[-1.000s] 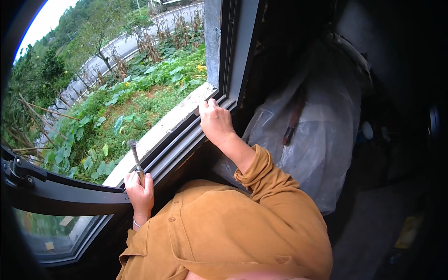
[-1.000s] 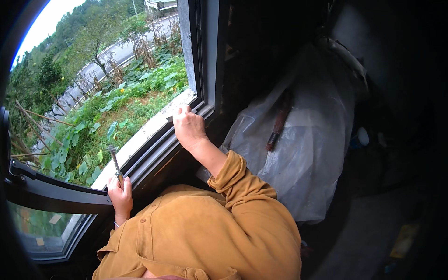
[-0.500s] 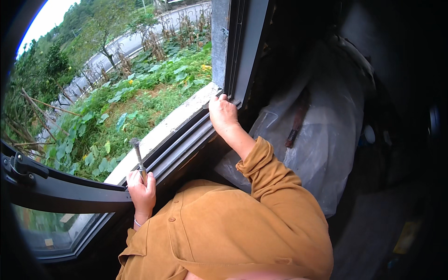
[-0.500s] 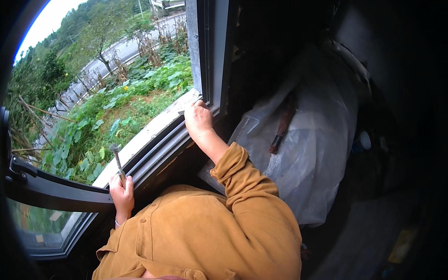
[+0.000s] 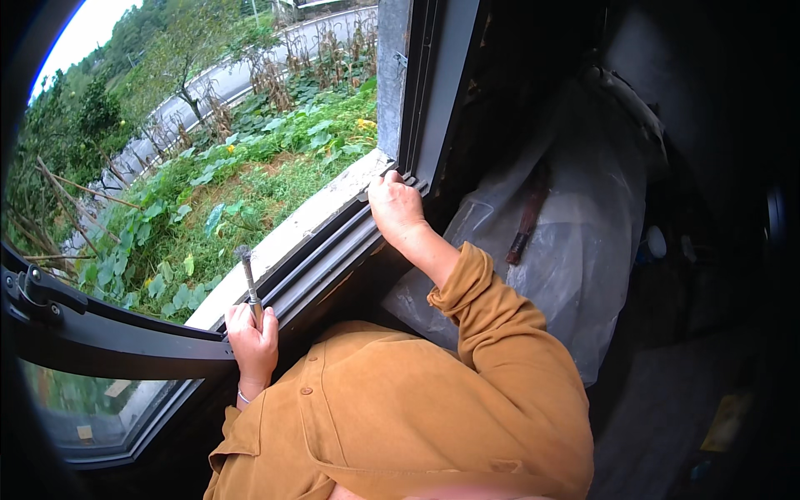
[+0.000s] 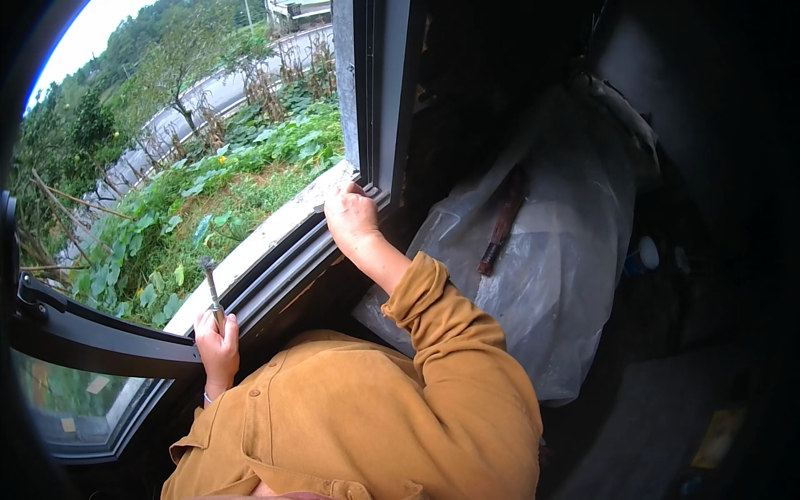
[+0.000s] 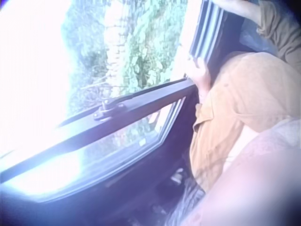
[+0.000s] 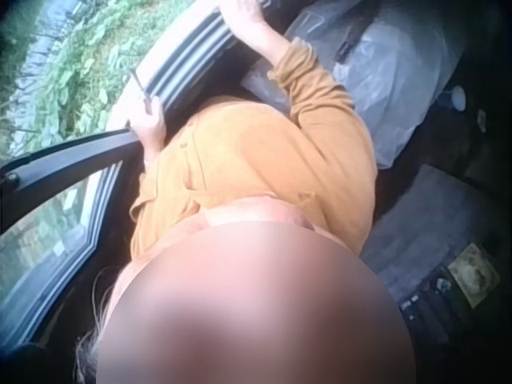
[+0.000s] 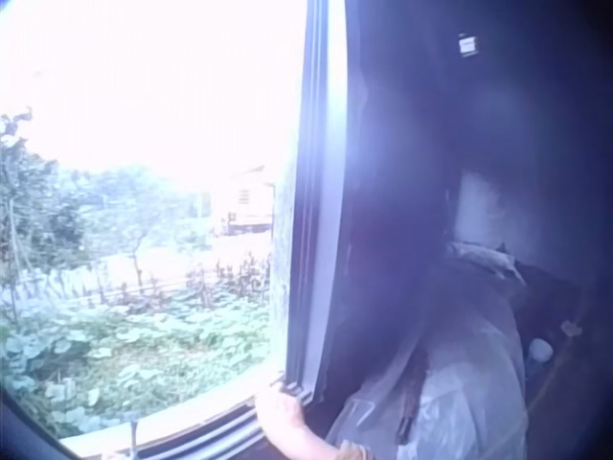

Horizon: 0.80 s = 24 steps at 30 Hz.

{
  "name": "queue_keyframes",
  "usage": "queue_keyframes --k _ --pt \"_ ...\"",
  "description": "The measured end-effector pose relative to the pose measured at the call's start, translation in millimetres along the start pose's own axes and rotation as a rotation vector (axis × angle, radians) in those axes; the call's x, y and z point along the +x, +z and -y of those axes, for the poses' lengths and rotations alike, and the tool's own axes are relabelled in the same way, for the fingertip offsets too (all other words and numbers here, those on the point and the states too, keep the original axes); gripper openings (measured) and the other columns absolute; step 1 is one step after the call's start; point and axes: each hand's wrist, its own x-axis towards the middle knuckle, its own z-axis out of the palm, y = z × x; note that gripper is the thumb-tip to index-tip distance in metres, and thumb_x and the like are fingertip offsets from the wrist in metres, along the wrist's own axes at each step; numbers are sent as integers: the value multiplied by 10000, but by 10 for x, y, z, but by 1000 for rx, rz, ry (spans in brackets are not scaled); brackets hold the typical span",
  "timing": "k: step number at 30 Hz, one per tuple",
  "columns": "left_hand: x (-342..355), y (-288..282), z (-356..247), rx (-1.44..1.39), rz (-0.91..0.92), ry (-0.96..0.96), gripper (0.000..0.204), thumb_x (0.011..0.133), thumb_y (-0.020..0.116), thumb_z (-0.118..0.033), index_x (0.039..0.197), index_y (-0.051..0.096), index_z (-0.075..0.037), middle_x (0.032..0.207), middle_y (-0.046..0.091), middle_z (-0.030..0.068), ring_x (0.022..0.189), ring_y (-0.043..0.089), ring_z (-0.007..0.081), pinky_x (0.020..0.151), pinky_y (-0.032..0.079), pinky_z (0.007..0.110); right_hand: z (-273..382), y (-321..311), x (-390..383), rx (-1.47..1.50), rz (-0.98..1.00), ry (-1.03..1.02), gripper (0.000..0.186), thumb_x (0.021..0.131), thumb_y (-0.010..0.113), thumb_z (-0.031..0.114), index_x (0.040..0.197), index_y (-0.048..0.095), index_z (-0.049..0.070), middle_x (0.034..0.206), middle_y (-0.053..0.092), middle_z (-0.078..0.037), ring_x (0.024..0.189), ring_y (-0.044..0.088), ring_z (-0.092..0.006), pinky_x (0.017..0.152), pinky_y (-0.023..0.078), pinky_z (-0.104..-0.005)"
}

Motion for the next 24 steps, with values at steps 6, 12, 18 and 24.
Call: queue_keyframes --k 6,12,18,24 --pt "-13 2 25 18 -11 20 274 787 575 -85 595 393 -13 602 399 126 655 395 310 626 327 412 243 -128 154 160 -227 -165 100 775 540 109 833 593 47 831 587 -152 587 628 -205 494 506 -288" --pt "20 -5 1 24 3 19 269 782 580 -89 598 401 -8 600 400 128 658 399 316 629 332 414 485 68 281 296 -189 -183 93 792 529 108 836 569 37 824 585 -161 597 632 -217 504 505 -296" --pt "-17 7 46 47 2 39 261 774 586 -89 597 412 -10 603 409 127 664 403 316 630 335 413 264 -245 -50 179 -92 -4 131 791 535 100 882 574 15 829 593 -178 592 640 -206 504 515 -307" --pt "-11 6 34 45 26 27 255 772 586 -87 599 416 -9 610 414 132 679 408 320 637 337 413 162 -70 -83 137 37 185 72 785 544 60 841 557 17 813 585 -170 628 650 -264 576 548 -336"
